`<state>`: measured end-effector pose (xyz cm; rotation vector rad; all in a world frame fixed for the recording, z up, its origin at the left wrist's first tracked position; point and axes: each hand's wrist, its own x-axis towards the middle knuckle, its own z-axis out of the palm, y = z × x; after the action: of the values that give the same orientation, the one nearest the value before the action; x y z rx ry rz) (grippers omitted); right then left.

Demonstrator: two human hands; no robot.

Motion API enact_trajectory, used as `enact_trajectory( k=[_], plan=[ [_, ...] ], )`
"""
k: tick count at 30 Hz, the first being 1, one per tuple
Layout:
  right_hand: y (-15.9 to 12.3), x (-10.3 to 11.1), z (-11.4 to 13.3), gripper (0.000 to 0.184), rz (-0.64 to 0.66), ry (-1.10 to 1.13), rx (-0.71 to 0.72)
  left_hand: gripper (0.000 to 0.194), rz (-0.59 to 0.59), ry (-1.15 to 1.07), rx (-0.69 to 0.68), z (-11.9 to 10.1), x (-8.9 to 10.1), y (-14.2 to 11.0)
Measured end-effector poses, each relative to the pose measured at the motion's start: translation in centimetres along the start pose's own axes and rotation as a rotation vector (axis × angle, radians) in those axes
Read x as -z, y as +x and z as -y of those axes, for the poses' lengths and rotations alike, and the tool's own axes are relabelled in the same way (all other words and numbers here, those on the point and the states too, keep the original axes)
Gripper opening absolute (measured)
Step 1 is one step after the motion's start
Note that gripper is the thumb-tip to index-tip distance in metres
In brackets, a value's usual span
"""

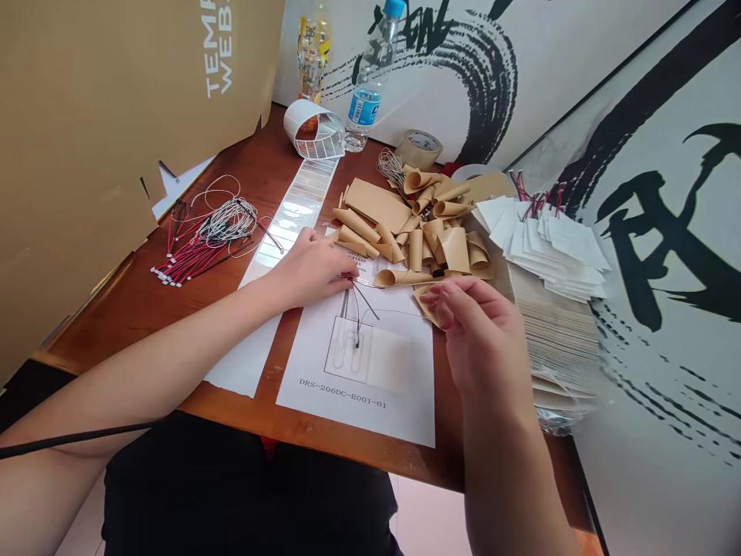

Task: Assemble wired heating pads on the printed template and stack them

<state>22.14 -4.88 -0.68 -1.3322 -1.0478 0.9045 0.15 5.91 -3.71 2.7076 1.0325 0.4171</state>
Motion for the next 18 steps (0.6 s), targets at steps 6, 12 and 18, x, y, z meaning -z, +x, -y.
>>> enact_trajectory(
  k=[6,12,18],
  plan=[
    [0.5,-0.1,-0.5,0.025,-0.124,0.077,-0.042,0.012,0.002,0.009,-0.003,-0.1,0.0,0.1],
    [0.2,-0.4,0.4,0.020,-0.050,0.151,-0.007,0.011,-0.013,0.005,0.003,-0.3,0.0,0.1],
    [-0.6,-0.6,1.5,0.018,0.058,0.221,0.022,0.018,-0.065,0.070,0.017,-0.9,-0.4,0.1]
  ],
)
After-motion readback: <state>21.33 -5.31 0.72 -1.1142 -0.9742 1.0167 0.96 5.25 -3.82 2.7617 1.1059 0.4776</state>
